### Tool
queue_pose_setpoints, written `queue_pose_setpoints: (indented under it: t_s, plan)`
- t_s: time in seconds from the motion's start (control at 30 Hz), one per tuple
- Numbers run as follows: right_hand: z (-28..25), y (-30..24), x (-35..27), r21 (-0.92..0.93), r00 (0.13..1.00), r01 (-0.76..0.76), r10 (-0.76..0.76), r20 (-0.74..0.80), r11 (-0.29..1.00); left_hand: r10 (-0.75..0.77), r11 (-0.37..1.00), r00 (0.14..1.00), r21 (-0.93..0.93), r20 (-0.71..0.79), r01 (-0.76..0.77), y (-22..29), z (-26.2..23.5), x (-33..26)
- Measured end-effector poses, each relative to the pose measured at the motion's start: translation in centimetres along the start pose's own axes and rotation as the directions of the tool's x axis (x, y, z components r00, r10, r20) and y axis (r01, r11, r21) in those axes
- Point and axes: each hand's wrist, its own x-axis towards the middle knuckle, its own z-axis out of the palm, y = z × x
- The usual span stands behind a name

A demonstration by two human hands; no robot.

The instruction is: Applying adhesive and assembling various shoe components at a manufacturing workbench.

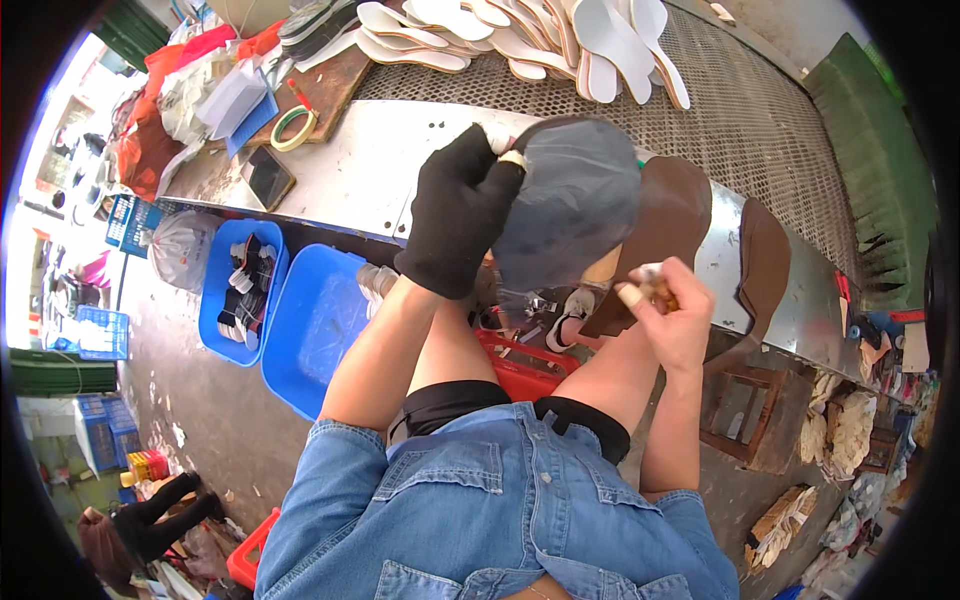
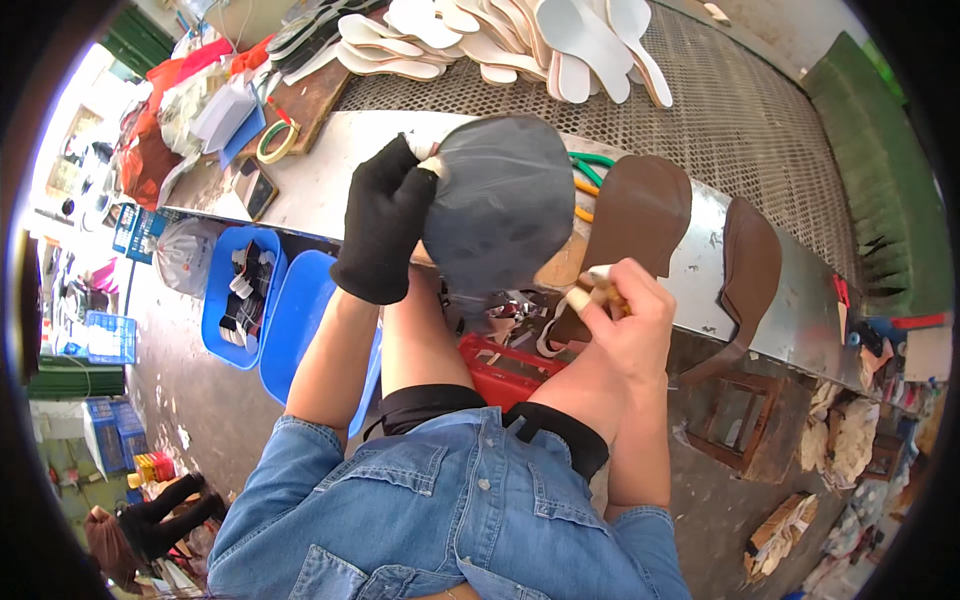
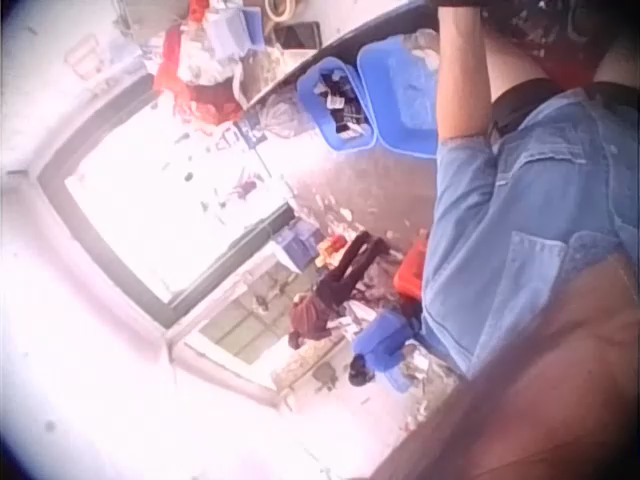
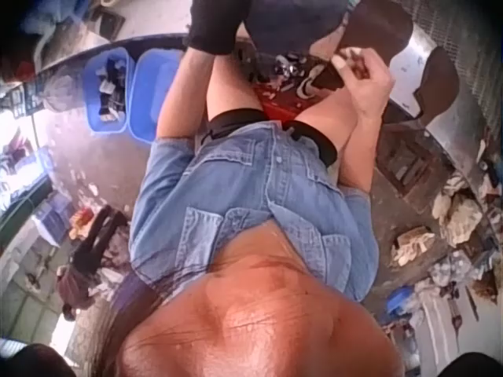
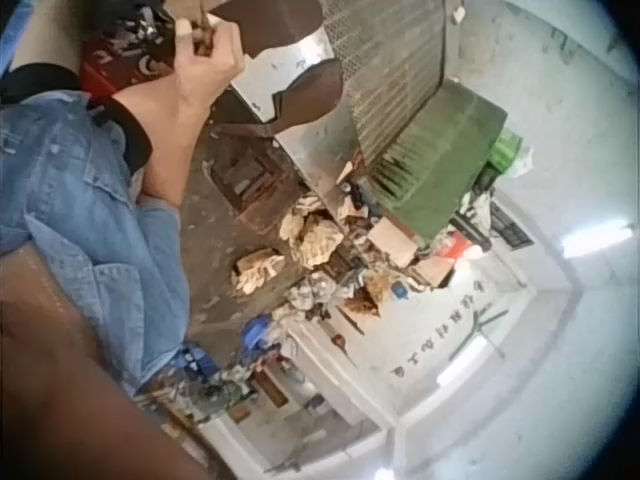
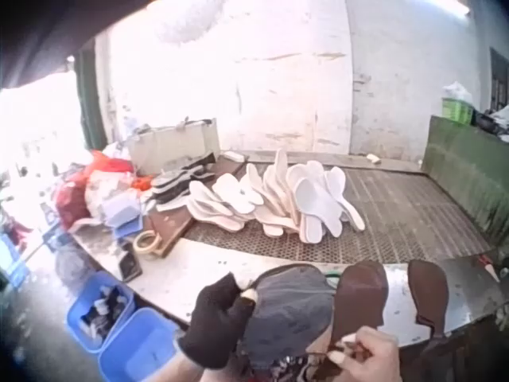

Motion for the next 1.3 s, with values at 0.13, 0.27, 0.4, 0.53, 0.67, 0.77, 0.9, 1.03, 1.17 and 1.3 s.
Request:
queue_pose_setpoints:
  t_s: [0.13, 0.27, 0.4, 0.53, 0.67, 0.77, 0.9, 1.03, 1.17, 1.3]
  plan:
    - [0.7, -4.7, 1.6, 0.009, 0.938, 0.263, -0.254, -0.237, 0.965, 0.185, 0.978, 0.982, 0.097, 0.024, -0.187, 0.1, 2.1, -1.6]
    - [0.2, -6.8, 5.0, -0.118, 0.904, 0.38, -0.395, -0.164, 0.917, 0.315, 0.918, 0.945, 0.226, 0.088, -0.327, 0.6, 2.5, -2.3]
    - [1.0, -5.0, 5.5, -0.201, 0.821, 0.526, -0.555, -0.133, 0.826, 0.268, 0.963, 0.961, -0.048, 0.075, -0.265, 0.2, 2.6, -1.9]
    - [1.6, -4.6, 3.4, -0.173, 0.851, 0.485, -0.508, -0.129, 0.857, 0.011, 1.0, 0.982, 0.019, 0.189, -0.015, -1.1, 1.1, -0.8]
    - [-0.4, -1.3, -2.7, -0.078, 0.971, 0.228, -0.221, 0.088, 0.971, -0.072, 0.973, 0.996, -0.224, -0.057, 0.057, -1.4, -0.8, 0.5]
    - [-4.7, 5.2, -10.5, -0.242, 0.959, -0.238, 0.267, 0.098, 0.941, -0.072, 0.944, 0.989, -0.328, -0.13, 0.025, -0.9, -1.1, 0.7]
    - [-12.0, 19.9, -29.2, -0.781, 0.596, -0.518, 0.802, -0.037, 0.349, -0.011, 0.911, 0.995, -0.412, -0.097, -0.03, 0.7, 0.1, -0.4]
    - [-14.0, 20.8, -31.6, -0.836, 0.548, -0.49, 0.833, -0.074, 0.248, 0.086, 0.938, 0.996, -0.338, -0.004, -0.082, 1.5, 1.4, -2.2]
    - [-10.7, 6.6, -12.8, -0.353, 0.921, -0.382, 0.321, -0.219, 0.854, 0.18, 0.95, 0.984, -0.26, 0.012, -0.171, 1.0, 2.0, -3.2]
    - [-6.0, -4.9, -2.5, -0.091, 0.963, 0.022, -0.045, -0.265, 0.996, 0.471, 0.88, 0.881, -0.08, 0.041, -0.467, 0.7, 1.7, -4.2]
